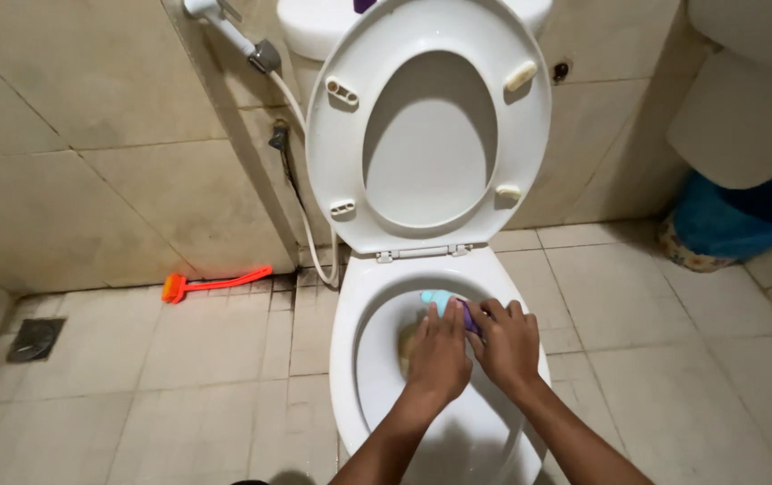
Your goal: The person cleans a toilet bowl by squeezing a purple bottle of cleaning liquid into the water. They then place the bottle on a wall shelf and wipe the toilet tank with a white cloth.
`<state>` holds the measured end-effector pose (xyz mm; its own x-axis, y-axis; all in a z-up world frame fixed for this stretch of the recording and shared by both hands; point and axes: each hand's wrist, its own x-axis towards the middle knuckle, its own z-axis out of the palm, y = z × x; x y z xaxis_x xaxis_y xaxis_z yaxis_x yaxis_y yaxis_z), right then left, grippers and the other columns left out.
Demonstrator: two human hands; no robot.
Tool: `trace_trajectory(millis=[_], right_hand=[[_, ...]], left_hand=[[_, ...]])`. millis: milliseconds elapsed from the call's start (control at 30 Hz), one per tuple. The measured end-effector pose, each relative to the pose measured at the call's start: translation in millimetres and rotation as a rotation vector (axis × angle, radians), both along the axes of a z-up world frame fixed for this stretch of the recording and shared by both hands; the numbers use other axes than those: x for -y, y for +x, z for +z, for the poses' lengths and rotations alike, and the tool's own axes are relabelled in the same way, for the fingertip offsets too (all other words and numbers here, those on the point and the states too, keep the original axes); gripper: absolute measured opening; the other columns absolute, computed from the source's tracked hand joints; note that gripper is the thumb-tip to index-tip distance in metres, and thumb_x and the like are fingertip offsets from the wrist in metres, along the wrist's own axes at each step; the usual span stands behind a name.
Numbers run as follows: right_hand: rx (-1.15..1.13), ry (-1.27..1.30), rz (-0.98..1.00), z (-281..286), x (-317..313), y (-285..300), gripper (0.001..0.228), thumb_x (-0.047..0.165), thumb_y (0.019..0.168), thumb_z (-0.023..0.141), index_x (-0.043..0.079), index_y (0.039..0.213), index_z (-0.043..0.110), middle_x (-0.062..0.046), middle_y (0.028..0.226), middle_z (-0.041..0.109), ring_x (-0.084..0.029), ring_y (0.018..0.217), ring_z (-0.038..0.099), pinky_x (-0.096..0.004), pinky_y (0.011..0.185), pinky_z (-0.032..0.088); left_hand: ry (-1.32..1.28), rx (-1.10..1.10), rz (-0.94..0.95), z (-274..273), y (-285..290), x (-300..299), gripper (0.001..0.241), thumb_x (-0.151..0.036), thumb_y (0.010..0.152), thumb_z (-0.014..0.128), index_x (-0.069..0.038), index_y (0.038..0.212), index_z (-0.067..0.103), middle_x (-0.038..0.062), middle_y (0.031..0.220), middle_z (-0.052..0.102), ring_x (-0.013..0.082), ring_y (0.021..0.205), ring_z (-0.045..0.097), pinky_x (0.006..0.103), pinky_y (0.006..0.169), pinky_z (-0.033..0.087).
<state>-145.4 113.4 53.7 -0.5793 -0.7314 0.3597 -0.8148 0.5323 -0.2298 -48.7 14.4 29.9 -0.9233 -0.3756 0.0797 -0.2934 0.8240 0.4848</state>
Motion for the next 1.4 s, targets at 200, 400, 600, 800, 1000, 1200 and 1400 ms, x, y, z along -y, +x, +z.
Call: trace_trajectory(millis=[200,400,600,800,1000,1200,1400], right_hand=[[0.101,-0.128,-0.075,8.3,-18.3,8.5,0.055,0.021,0.072,0.081,0.023,0.126,0.071,0.002,0.107,0.068,-0.026,0.095,0.059,-0.042,0.079,0.044],[0.165,-0.162,-0.149,57.3,-24.9,18.5,0.048,0.030,0.074,0.081,0.024,0.121,0.074,0.005,0.103,0.070,-0.024,0.089,0.060,-0.040,0.076,0.044],[0.100,-0.212,-0.062,148.8,-37.7,12.5,0.052,0.025,0.070,0.083,0.020,0.120,0.074,0.005,0.105,0.070,-0.023,0.090,0.060,-0.040,0.075,0.043],[0.110,-0.139,-0.016,273.8,-51.1,14.7,0.056,0.023,0.064,0.086,0.020,0.118,0.073,0.006,0.109,0.070,-0.023,0.091,0.059,-0.041,0.081,0.042],[0.096,-0.194,0.108,390.6,-71.0,18.8,0.052,0.032,0.070,0.084,0.019,0.119,0.072,0.005,0.110,0.069,-0.023,0.094,0.058,-0.041,0.088,0.040],[0.089,-0.215,0.245,488.5,-91.7,22.8,0.052,0.035,0.070,0.084,0.019,0.118,0.074,0.005,0.112,0.070,-0.023,0.094,0.058,-0.045,0.087,0.035],[0.163,-0.169,0.235,539.7,-98.8,36.6,0.055,0.035,0.069,0.086,0.020,0.121,0.074,0.005,0.117,0.071,-0.022,0.097,0.060,-0.044,0.084,0.035]], left_hand=[[-0.023,0.012,-0.015,2.4,-8.9,-14.8,0.069,-0.015,0.093,0.052,0.002,0.156,0.030,0.018,0.165,0.029,0.0436,0.152,0.022,0.0497,0.121,0.018],[-0.278,-0.436,-0.016,48.6,11.5,-22.4,0.056,-0.009,0.091,0.059,0.008,0.144,0.054,0.024,0.150,0.054,0.0476,0.142,0.048,0.0504,0.118,0.038],[-0.237,-0.384,-0.038,178.5,17.0,-27.2,0.057,-0.005,0.083,0.060,0.008,0.138,0.059,0.025,0.145,0.058,0.0482,0.140,0.050,0.0521,0.116,0.039],[-0.158,-0.231,-0.077,307.2,24.1,-26.1,0.062,-0.007,0.080,0.060,0.007,0.140,0.055,0.023,0.149,0.052,0.0475,0.146,0.034,0.0520,0.116,0.029],[-0.318,-0.184,-0.072,390.1,30.2,-21.1,0.054,-0.010,0.087,0.063,0.000,0.139,0.059,0.019,0.151,0.054,0.0439,0.149,0.034,0.0506,0.119,0.028],[-0.262,-0.192,-0.099,522.0,51.1,-33.5,0.062,-0.010,0.077,0.067,0.002,0.137,0.060,0.020,0.144,0.057,0.0441,0.145,0.037,0.0494,0.117,0.029],[-0.364,-0.268,-0.168,569.4,65.5,-29.9,0.044,-0.006,0.080,0.072,0.002,0.124,0.066,0.022,0.139,0.062,0.0454,0.140,0.043,0.0522,0.118,0.028]])
